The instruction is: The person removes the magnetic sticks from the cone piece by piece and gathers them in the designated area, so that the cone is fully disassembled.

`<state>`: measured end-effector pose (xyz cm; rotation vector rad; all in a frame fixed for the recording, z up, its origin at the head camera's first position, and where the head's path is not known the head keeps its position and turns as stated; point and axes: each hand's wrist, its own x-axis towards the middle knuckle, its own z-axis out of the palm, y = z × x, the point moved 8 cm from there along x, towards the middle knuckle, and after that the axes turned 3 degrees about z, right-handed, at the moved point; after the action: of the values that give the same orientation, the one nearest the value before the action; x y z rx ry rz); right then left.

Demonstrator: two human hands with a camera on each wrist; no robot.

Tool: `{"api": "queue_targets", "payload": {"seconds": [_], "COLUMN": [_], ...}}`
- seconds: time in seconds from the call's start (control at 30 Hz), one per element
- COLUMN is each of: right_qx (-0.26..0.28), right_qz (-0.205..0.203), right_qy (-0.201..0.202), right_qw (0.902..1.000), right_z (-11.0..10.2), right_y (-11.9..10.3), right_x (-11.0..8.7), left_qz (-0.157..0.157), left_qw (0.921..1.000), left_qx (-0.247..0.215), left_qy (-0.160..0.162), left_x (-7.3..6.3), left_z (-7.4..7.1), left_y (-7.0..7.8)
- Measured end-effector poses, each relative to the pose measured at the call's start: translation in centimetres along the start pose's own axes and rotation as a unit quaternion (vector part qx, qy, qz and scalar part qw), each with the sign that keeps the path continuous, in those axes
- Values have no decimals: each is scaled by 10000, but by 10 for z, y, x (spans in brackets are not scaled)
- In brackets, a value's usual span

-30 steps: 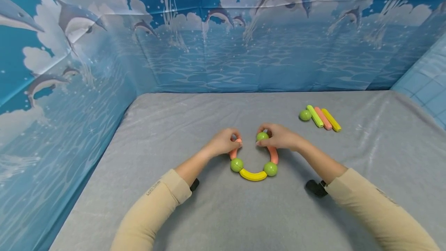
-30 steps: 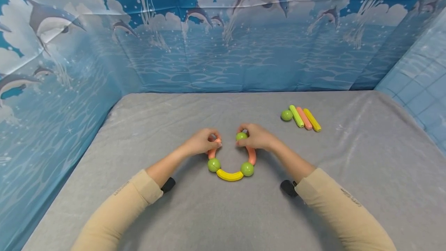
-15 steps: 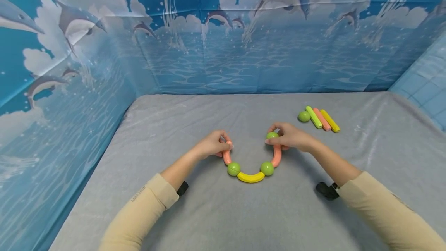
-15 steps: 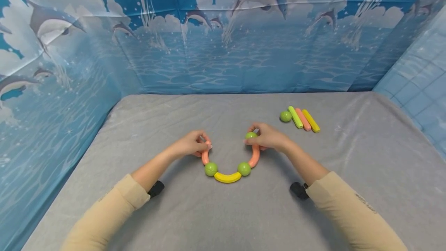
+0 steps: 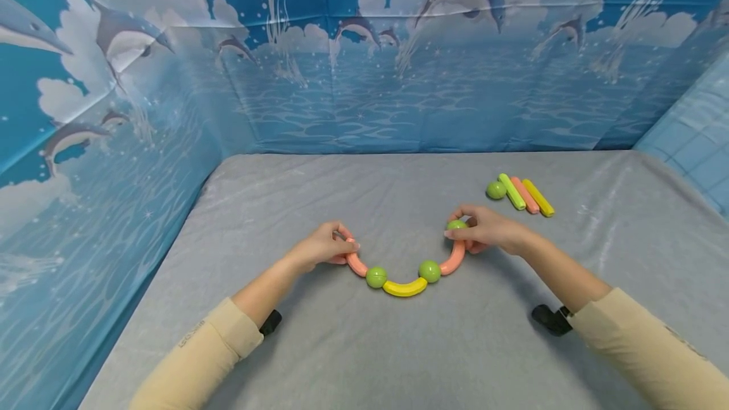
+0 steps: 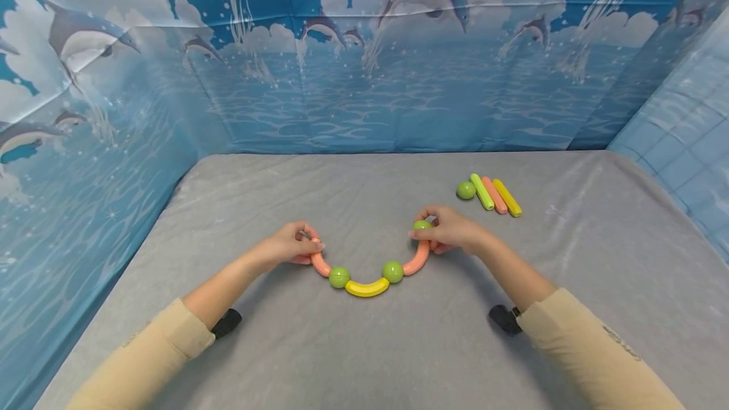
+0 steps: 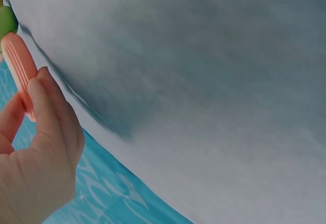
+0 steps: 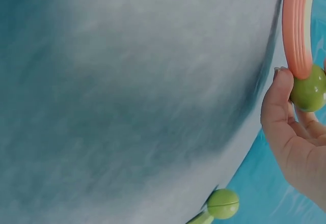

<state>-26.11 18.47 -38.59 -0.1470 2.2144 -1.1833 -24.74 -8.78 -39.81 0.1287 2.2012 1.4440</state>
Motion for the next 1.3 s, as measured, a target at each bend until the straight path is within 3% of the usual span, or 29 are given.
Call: {"api": "queue_targets", "payload": {"seconds": [0.37, 0.53, 0.77, 1.07, 1.3], "right_qx": [256, 223, 8, -123, -145], "right_qz": [84, 126, 49, -137, -351], "right_qy": [-209, -195, -153, -140, -110], "right_qw": [9994, 9995, 9999, 9997, 9992], "right_z": [0, 0, -1, -3, -6], "right_y": [9, 12, 15, 15, 14], "right_x": [-6, -6, -6, -6, -5], "left_qz": [-161, -217, -51, 172, 694], "left_qw": [9997, 9996, 9991, 9928, 9814], "left_qx": [-145, -25, 324, 1164, 1790], "left_qy": [-91, -169, -256, -233, -1], "left_x": [-10, -12, -9, -6, -1], "left_z": [-7, -8, -8, -14, -23], "left_y": [-8, -13, -12, 3, 30]}}
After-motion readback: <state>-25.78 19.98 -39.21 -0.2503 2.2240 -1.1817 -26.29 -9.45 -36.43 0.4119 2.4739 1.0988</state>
